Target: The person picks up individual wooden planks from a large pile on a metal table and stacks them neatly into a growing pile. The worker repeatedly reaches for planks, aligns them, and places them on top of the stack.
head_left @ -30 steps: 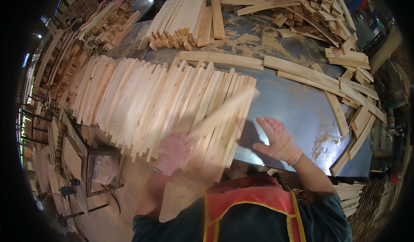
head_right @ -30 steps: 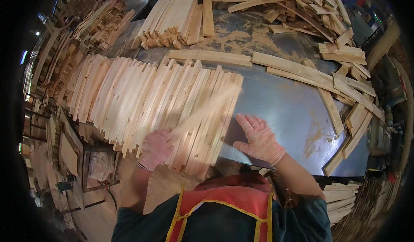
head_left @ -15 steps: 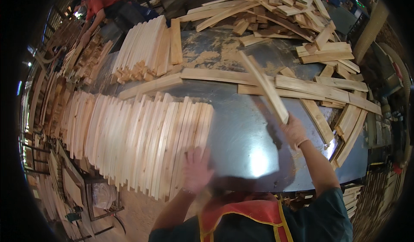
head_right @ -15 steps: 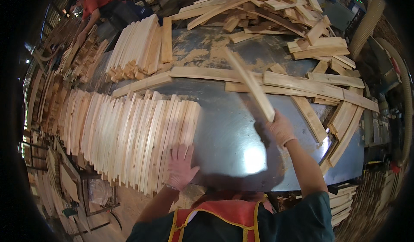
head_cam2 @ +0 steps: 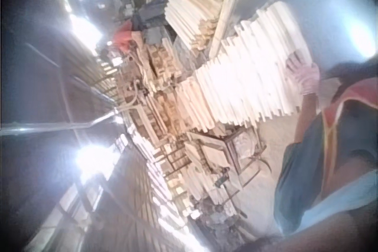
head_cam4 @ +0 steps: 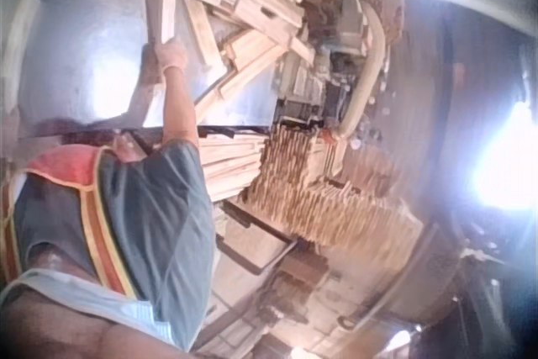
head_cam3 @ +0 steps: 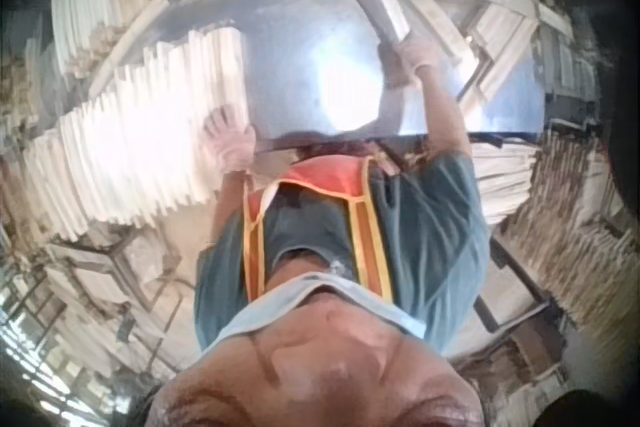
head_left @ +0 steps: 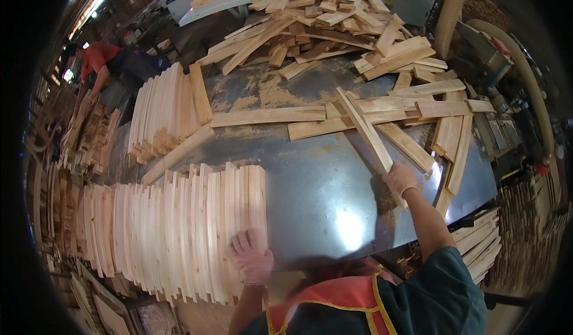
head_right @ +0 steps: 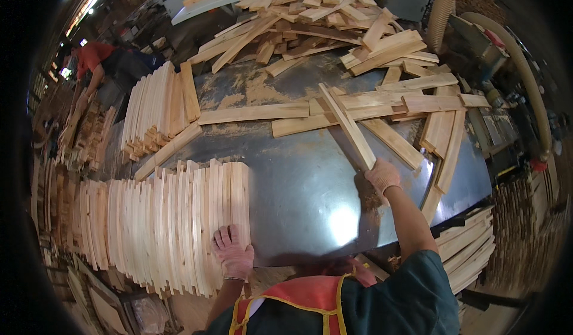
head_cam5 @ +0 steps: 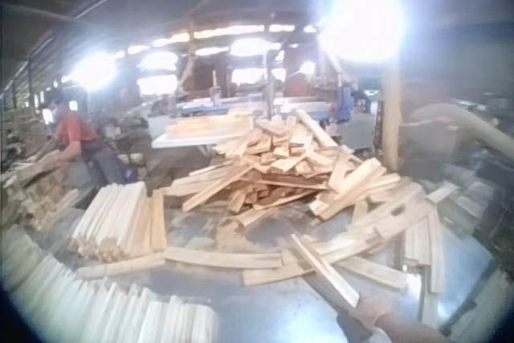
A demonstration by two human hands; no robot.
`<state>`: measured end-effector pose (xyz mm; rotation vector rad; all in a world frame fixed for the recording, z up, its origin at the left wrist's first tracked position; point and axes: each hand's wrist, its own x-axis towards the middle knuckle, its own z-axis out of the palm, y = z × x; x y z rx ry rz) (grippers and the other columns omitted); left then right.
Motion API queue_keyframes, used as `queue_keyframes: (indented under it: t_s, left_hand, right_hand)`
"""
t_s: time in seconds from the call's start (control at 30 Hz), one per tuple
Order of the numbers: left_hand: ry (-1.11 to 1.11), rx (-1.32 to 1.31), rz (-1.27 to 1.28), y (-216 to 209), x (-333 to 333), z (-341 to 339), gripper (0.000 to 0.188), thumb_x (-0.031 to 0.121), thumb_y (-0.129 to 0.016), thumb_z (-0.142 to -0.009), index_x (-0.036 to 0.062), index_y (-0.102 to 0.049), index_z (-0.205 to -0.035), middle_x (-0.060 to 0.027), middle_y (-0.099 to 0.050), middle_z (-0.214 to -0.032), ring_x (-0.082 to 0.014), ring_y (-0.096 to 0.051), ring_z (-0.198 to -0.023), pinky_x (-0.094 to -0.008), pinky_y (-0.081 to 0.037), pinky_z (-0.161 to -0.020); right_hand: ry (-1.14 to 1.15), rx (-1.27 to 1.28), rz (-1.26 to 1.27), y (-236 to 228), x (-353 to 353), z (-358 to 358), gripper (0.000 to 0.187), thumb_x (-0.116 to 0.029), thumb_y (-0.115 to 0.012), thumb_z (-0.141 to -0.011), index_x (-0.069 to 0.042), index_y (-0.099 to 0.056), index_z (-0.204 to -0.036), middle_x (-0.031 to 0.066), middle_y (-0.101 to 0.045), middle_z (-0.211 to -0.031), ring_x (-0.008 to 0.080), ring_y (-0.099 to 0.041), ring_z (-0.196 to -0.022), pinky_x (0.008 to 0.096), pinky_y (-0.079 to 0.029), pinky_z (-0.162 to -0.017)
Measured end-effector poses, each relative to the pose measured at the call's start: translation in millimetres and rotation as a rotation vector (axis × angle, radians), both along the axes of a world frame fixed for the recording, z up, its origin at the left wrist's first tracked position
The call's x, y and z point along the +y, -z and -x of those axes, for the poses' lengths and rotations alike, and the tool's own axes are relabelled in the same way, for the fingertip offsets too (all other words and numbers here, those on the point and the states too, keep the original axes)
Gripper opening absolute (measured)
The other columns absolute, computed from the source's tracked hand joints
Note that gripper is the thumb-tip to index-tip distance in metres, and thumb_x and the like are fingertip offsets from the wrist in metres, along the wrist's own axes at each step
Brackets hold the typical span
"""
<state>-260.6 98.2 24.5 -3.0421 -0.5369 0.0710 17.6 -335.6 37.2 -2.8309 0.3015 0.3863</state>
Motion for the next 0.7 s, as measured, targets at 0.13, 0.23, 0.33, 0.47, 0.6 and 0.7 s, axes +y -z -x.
queue_keyframes:
  t_s: [0.13,0.23,0.33,0.47,0.6,0.7]
  left_hand:
    - [-0.045,0.143,0.083,-25.4,-10.1,-8.1,0.083,0.045,-0.066,-0.087,0.0081,-0.045,-0.159,-0.0196,-0.04,-0.164,-0.0398,-0.031,-0.155,-0.0593,-0.014,-0.131]
    - [0.166,0.037,0.088,0.8,-0.6,5.6,0.086,0.048,-0.064,-0.093,0.0094,-0.038,-0.165,-0.0226,-0.037,-0.168,-0.0388,-0.031,-0.157,-0.0585,-0.013,-0.132]
    - [0.217,0.108,0.705,-58.1,-51.5,-6.4,0.095,0.056,-0.066,-0.096,0.0092,-0.029,-0.169,-0.025,-0.039,-0.167,-0.0374,-0.039,-0.154,-0.0521,-0.024,-0.131]
    - [-0.059,0.138,1.271,-77.8,-92.5,-53.6,0.101,0.049,-0.074,-0.093,0.0055,-0.023,-0.169,-0.0237,-0.058,-0.152,-0.0393,-0.058,-0.138,-0.0467,-0.044,-0.117]
    - [-0.098,0.012,2.087,-18.7,-72.7,-52.0,0.077,0.026,-0.077,-0.095,0.0079,-0.04,-0.16,-0.015,-0.067,-0.13,-0.0259,-0.066,-0.117,-0.0414,-0.053,-0.104]
    - [-0.167,0.093,2.469,-22.1,-59.6,-44.6,0.05,0.017,-0.072,-0.099,0.0062,-0.055,-0.145,-0.0157,-0.068,-0.12,-0.0288,-0.068,-0.108,-0.045,-0.058,-0.099]
  right_hand:
    - [0.113,0.044,-0.585,6.2,3.1,61.7,0.063,-0.036,-0.08,-0.08,0.001,-0.07,-0.129,0.0233,-0.078,-0.109,0.034,-0.076,-0.096,0.0434,-0.06,-0.088]
    - [0.103,0.016,-0.886,-17.3,53.4,123.5,0.056,-0.027,-0.078,-0.082,0.008,-0.07,-0.125,0.0152,-0.076,-0.097,0.0245,-0.072,-0.082,0.0393,-0.06,-0.077]
    - [0.079,0.054,-1.082,-48.9,110.9,186.2,0.08,-0.028,-0.078,-0.082,-0.002,-0.049,-0.152,0.0177,-0.072,-0.12,0.026,-0.069,-0.104,0.039,-0.056,-0.094]
    - [-0.084,0.185,-1.107,-65.3,170.3,250.5,0.115,-0.04,-0.084,-0.082,-0.01,-0.018,-0.171,0.0211,-0.063,-0.142,0.0306,-0.061,-0.133,0.0391,-0.049,-0.112]
    - [0.006,0.21,-1.537,-44.2,175.6,270.1,0.097,-0.031,-0.086,-0.091,-0.009,-0.032,-0.169,0.0123,-0.057,-0.15,0.024,-0.057,-0.135,0.036,-0.046,-0.115]
    - [0.147,0.206,-1.763,-71.8,166.2,272.8,0.091,-0.024,-0.082,-0.095,-0.008,-0.031,-0.169,0.008,-0.058,-0.148,0.0175,-0.057,-0.13,0.0361,-0.049,-0.111]
